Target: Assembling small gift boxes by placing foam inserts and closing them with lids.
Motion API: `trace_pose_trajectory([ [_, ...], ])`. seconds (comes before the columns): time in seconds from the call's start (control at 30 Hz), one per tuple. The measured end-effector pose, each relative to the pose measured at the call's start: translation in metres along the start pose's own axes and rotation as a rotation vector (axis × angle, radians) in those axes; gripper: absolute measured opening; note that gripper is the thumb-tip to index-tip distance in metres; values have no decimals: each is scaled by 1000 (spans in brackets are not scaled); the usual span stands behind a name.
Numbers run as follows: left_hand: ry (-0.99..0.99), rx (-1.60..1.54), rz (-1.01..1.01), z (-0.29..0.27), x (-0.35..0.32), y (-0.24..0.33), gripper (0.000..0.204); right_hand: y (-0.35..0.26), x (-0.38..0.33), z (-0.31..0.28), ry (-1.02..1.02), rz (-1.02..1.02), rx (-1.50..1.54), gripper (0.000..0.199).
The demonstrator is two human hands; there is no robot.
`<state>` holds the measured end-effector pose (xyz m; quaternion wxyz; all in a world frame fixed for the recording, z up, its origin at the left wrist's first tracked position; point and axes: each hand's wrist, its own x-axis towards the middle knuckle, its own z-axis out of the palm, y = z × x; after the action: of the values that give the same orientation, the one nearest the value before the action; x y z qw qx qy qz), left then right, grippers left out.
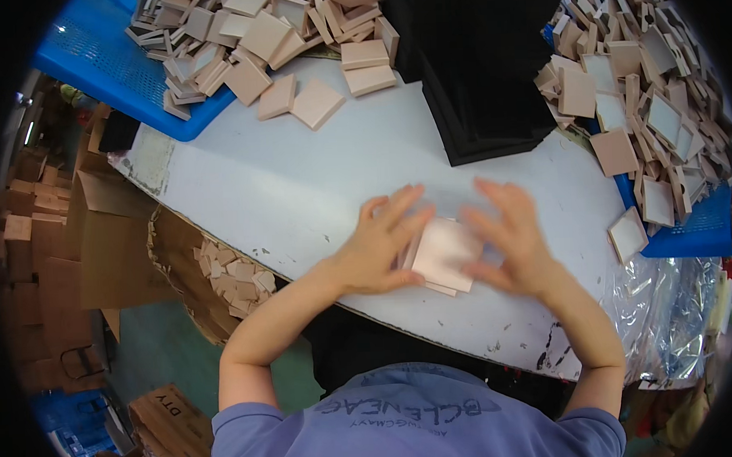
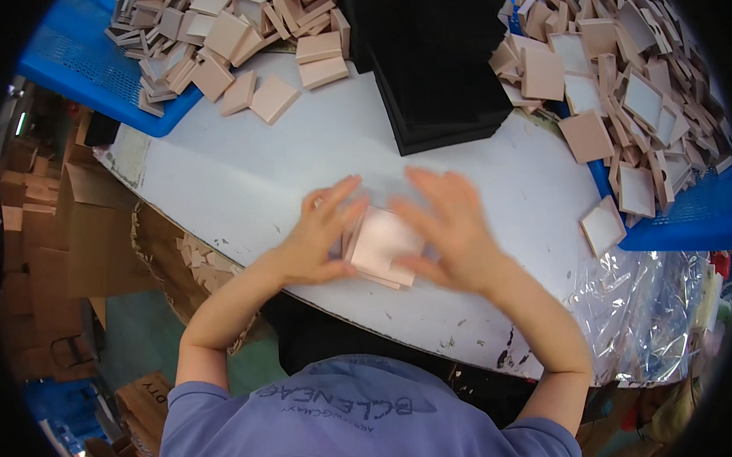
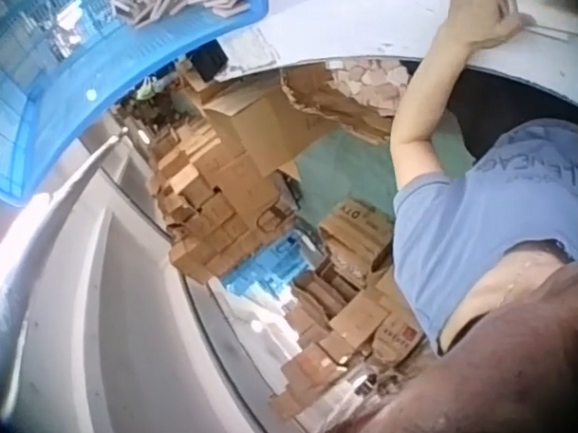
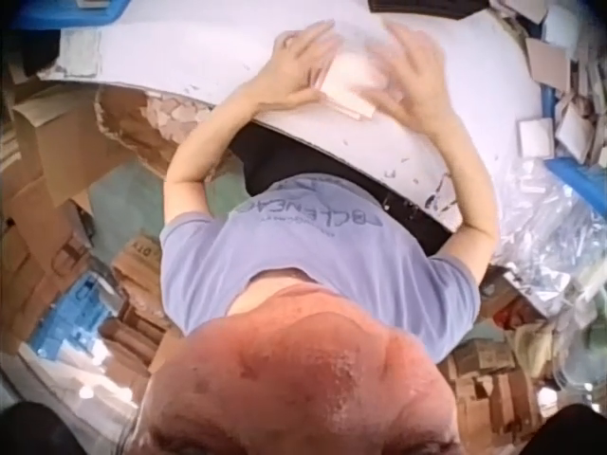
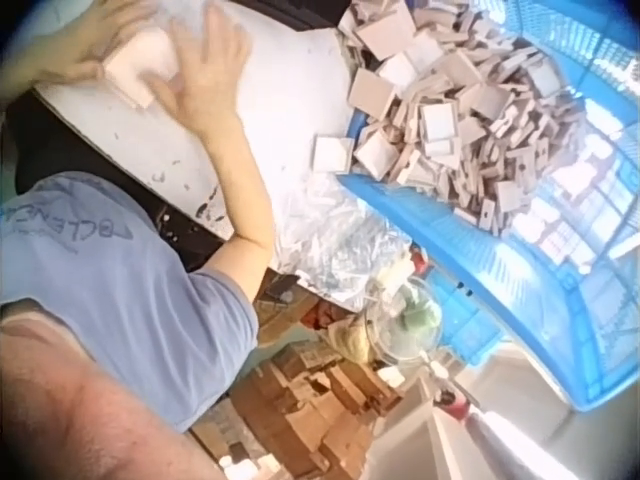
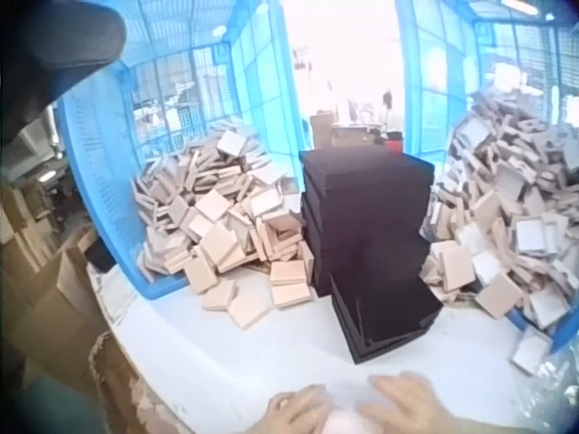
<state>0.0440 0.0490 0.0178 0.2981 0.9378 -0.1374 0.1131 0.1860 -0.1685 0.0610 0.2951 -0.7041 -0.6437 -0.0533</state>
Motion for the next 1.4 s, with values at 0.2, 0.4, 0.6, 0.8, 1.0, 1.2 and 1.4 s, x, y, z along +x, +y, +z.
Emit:
trace_pose_trajectory([
  [0.2,245,82,-466,-57,72,-127,70,80,51,-22,228,112,-237,34],
  [0.4,-153,516,-775,-96,89,-155,81,69,61,-30,146,199,-215,26],
  [0.6,249,179,-527,-71,62,-95,79,66,56,-22,175,229,-210,26],
  [0.8,269,-427,-22,-20,18,3,67,63,40,-20,556,478,197,20],
  [1.0,222,-288,-122,22,1,28,94,-10,-12,-3,366,-40,-234,20],
  [1.2,234,-332,-106,26,1,30,107,-35,-13,8,-12,-103,-122,22],
  [1.4,290,-307,28,22,3,28,102,-4,-11,-15,28,1,168,29],
])
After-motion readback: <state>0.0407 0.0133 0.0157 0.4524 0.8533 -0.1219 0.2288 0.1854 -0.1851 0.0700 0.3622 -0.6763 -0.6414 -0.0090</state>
